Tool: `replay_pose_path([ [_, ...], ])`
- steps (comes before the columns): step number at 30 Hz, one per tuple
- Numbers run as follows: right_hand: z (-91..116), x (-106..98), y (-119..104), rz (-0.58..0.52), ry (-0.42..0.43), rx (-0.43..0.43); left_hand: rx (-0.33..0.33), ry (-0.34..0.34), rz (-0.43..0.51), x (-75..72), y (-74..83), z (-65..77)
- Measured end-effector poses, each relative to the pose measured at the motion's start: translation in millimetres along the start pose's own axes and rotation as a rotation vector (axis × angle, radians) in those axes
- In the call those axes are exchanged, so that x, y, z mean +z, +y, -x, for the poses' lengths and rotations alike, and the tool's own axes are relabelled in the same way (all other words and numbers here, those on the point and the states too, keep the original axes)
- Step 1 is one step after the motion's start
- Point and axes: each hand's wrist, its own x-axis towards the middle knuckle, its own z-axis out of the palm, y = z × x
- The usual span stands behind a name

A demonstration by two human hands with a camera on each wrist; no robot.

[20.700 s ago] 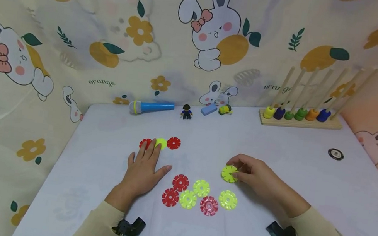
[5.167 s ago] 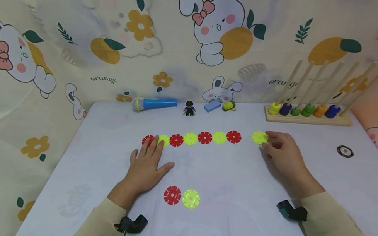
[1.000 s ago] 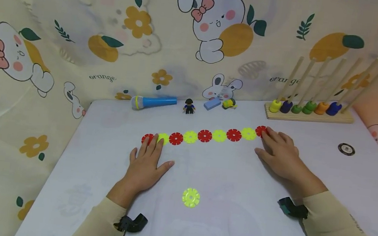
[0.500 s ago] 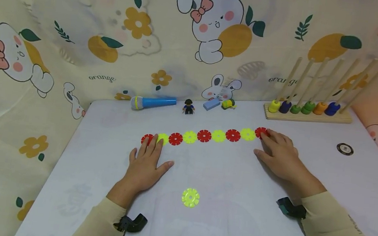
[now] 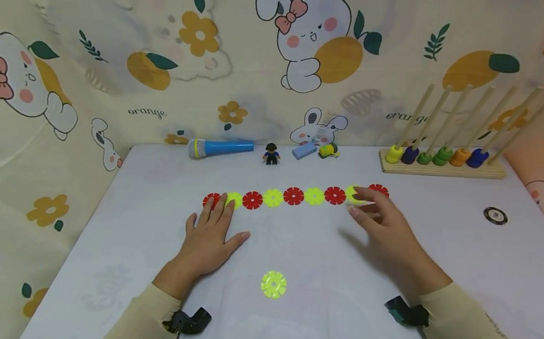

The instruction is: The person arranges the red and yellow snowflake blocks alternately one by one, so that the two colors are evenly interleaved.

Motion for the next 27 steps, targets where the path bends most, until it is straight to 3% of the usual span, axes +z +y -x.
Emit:
replay_pose_path([
  [6, 12.0, 43.0, -29.1, -0.335, -0.274, -0.147, -0.004, 0.000, -0.002, 1.4, -0.4, 0.3],
  [10, 18.4, 70.1, -36.1, -0.422, -0.428, -0.153, -0.006, -0.004, -0.004, 1.2, -0.7, -0.4],
  [13, 25.9, 86.8, -43.7, -0.353, -0.470, -0.124, -0.009, -0.007, -0.006, 1.5, -0.5, -0.9],
  [16, 32.3, 100.1, -47.6, -0.125, -0.469, -0.113, -0.012, -0.005, -0.011, 1.9, -0.8, -1.1],
  [19, 36.0, 108.4, -49.0, 0.132, -0.462, -0.173, -0.012, -0.003, -0.014, 2.2, -1.2, -1.1],
  [21, 37.6, 110.9, -48.9, 0.232, -0.456, -0.224, -0.011, -0.003, -0.013, 2.2, -1.5, -1.2],
  [27, 39.6, 112.2, -46.8, 0.225, -0.441, -0.276, -0.014, -0.012, -0.005, 1.9, -0.4, -1.5],
])
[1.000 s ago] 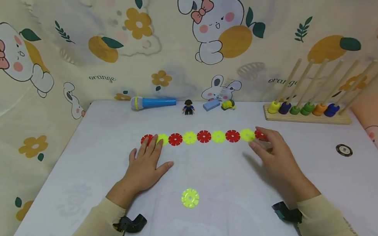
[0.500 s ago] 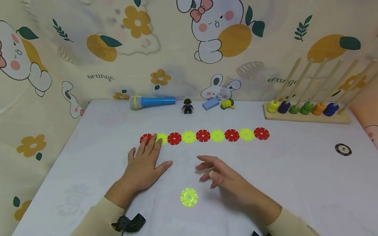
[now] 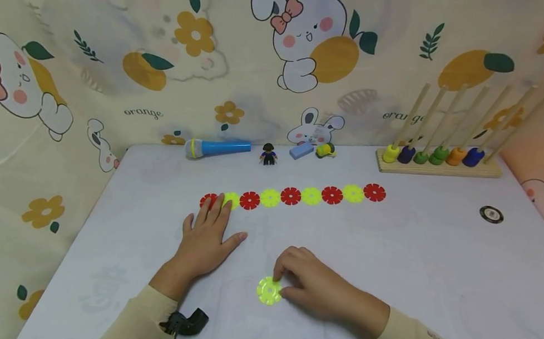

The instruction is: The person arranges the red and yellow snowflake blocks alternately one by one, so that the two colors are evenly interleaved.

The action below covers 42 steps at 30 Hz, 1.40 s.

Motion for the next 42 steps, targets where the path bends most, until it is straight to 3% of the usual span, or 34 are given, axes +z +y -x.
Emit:
replay_pose_path([
  [10, 0.3, 4.7, -3.6, 0.048, -0.038, -0.015, 0.005, 0.011, -0.001, -3.3, 0.9, 2.4],
  [18, 4.0, -14.4, -1.1, -0.228, -0.037, 0.094, 0.015, 0.020, 0.001, -0.4, 0.1, 2.8],
  [22, 7.2, -40.1, 14.9, -0.276, 0.086, 0.183, 0.021, 0.022, 0.008, 0.5, 0.3, 2.4],
  [27, 17.7, -82.7, 54.7, -0.321, 0.314, 0.330, 0.024, 0.021, 0.011, 0.2, 1.0, 2.2],
  [31, 34.0, -114.0, 93.8, -0.317, 0.488, 0.464, 0.026, 0.017, 0.011, -0.5, 1.3, 2.4],
  [36, 57.8, -139.9, 133.1, -0.226, 0.690, 0.620, 0.023, 0.013, 0.011, -0.7, 1.3, 2.1],
  [39, 64.8, -146.8, 148.3, -0.136, 0.749, 0.681, 0.022, 0.014, 0.009, -0.7, 1.0, 1.8],
  [42, 66.2, -149.0, 151.3, -0.054, 0.727, 0.700, 0.022, 0.013, 0.011, -1.5, 0.9, 1.9],
])
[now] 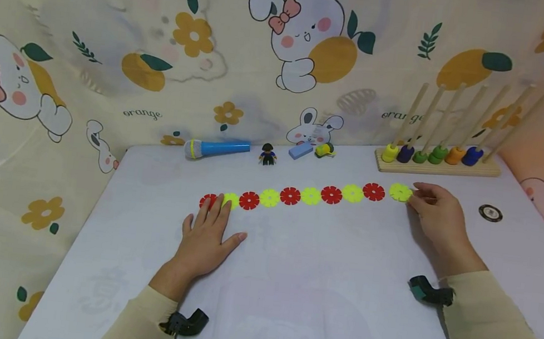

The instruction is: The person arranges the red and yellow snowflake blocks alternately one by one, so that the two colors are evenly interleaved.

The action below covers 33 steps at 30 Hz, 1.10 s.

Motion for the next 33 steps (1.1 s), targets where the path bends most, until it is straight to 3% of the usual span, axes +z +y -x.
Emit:
replay_pose_path([
  [7, 7.3, 3.2, -13.6, 0.339, -0.192, -0.237, -0.008, -0.009, -0.004, -0.2, 0.5, -0.3],
  [11, 8.4, 6.0, -16.6, 0.438, -0.224, -0.272, -0.008, -0.012, -0.003, 0.0, 1.3, -0.8],
  [33, 8.6, 9.7, -16.5, 0.436, -0.310, -0.263, -0.010, -0.016, -0.001, 3.5, 0.1, -1.5],
])
